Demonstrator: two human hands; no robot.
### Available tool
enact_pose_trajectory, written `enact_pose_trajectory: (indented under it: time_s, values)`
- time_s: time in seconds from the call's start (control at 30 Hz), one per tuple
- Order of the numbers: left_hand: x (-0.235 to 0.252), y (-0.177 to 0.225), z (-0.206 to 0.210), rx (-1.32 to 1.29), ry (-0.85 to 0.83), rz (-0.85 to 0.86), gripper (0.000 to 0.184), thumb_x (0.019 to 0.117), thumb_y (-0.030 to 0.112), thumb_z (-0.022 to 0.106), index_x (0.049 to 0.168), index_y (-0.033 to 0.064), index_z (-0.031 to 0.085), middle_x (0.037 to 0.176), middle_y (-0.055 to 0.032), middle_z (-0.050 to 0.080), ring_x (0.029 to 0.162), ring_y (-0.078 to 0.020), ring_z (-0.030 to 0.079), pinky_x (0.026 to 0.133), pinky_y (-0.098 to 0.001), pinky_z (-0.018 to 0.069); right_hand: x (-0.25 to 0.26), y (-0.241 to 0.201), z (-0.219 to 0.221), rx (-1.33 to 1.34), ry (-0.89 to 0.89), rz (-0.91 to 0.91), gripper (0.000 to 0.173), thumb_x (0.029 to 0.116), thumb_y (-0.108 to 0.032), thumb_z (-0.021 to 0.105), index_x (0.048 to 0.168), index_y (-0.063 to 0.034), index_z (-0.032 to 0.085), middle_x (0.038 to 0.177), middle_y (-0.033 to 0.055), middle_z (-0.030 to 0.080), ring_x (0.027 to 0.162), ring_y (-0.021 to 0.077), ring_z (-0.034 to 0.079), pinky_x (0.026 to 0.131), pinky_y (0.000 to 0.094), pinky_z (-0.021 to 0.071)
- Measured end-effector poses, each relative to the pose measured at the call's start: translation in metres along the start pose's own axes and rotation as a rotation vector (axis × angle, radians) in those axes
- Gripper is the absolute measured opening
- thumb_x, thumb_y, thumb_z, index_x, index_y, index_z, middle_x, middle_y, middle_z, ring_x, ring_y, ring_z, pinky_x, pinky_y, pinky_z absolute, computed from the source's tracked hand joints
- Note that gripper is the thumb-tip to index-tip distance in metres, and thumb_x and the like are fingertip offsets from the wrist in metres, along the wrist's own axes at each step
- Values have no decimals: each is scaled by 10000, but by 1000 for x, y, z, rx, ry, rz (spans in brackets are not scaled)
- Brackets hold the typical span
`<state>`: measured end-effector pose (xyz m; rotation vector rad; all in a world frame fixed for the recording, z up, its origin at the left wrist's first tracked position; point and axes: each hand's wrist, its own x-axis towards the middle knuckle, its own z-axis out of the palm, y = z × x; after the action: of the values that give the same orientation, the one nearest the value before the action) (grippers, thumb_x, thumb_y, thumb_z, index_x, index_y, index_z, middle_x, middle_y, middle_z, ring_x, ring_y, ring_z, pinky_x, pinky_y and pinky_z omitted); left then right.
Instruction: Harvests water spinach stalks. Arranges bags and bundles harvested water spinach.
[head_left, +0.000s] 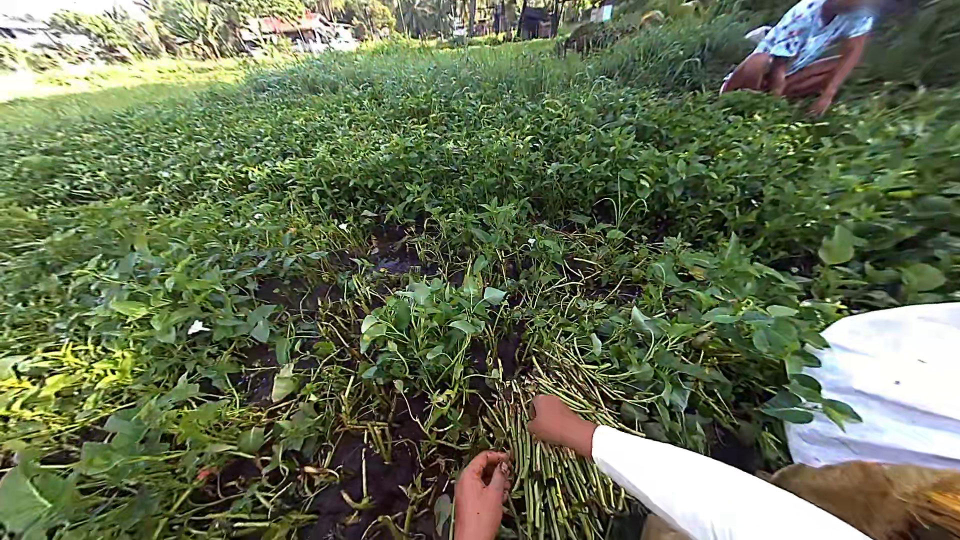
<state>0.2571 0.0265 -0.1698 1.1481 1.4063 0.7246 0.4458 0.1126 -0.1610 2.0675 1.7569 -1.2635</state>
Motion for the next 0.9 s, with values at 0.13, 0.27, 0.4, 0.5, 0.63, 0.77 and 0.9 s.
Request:
enact_pose_trajectory:
  time_s: [0.13,0.27,0.4,0.5,0.63,0.77,0.9]
  values:
    - [-7,8,-4,-176,-72,-95,342,997,91,653,1323,-2,609,1012,-127,720,802,-197,727,687,-345,623,-37,-23,-11,417,-215,-102,347,1014,-244,680,1233,15,606,1014,114,703,830,166,705,821,360,591]
    - [-10,10,-6,-349,-161,-151,227,1057,135,551,1220,5,642,898,-87,696,617,-125,609,521,-258,501,-59,-16,5,562,-298,-198,311,1092,-272,535,1181,10,634,962,90,749,793,159,747,780,348,622]
    - [-11,1,-7,-287,-129,-227,217,1079,125,508,1118,-1,680,872,-91,729,627,-135,648,530,-260,512,-38,16,-7,105,7,-78,427,1076,-368,524,1172,21,672,1073,191,703,962,314,706,900,508,562]
    - [-12,2,-5,-239,-159,-257,214,1080,131,511,1114,8,684,865,-79,703,681,-157,667,590,-294,561,-18,37,-7,-171,46,40,458,976,-380,679,1095,63,683,1148,284,665,1128,444,644,964,628,505]
    - [-13,10,-5,-261,-141,-241,239,1090,143,488,1124,1,677,813,-70,672,640,-152,650,575,-291,564,-12,34,-12,-132,-59,147,358,960,-246,697,1144,59,672,1123,244,697,1004,360,712,925,539,559]
    - [-11,16,-8,-265,-132,-227,282,1102,168,464,1199,1,669,829,-65,658,634,-144,640,572,-283,562,-34,35,-34,220,-194,173,343,1008,-262,685,1201,17,636,987,109,712,799,148,708,798,328,587]
    - [-7,17,-9,-232,-166,-227,262,1086,160,509,1223,11,675,829,-54,659,634,-130,640,578,-272,561,-63,42,-37,601,-297,129,276,1024,-198,658,1209,-13,571,933,62,659,755,127,680,737,293,589]
